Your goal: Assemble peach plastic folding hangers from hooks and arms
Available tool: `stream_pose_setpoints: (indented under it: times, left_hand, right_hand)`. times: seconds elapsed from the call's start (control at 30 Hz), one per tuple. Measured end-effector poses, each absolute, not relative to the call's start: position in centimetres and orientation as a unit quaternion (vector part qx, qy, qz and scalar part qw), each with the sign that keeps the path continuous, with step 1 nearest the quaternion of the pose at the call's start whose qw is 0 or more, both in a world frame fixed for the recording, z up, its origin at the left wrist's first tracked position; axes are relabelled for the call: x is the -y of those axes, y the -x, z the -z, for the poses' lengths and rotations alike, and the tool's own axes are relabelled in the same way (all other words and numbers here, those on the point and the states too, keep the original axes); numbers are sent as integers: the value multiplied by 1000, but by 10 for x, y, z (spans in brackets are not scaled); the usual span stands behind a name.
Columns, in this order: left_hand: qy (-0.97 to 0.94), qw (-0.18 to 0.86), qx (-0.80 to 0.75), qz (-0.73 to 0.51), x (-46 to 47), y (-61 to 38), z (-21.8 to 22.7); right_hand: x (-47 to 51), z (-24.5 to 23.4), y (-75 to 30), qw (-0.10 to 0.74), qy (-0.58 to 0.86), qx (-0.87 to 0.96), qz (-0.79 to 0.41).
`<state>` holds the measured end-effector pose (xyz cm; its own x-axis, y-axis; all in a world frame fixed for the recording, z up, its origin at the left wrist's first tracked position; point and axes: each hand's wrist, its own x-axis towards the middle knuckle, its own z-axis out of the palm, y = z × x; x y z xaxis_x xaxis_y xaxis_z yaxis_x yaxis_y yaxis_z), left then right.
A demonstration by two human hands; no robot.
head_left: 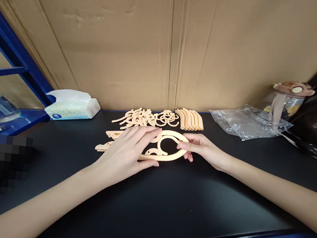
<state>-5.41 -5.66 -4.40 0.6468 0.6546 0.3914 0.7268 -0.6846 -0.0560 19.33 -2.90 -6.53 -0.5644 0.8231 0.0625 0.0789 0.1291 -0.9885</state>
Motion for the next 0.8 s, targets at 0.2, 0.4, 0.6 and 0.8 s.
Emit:
stream_pose_setpoints:
  times: [0.2, 0.4, 0.6, 0.8]
  left_hand:
    - [904, 84, 375, 187, 58, 54, 45]
    - [912, 58, 355, 199, 61, 51, 52]
    - [917, 56, 347, 189, 65, 48, 51]
    - [916, 48, 353, 186, 67, 45, 53]
  right_hand:
    - [32, 65, -191, 326, 328, 678, -571]
    - [38, 64, -189, 300, 319, 696, -570]
    - [39, 65, -188, 277, 295, 695, -595]
    - [41, 65, -188, 254, 277, 712, -593]
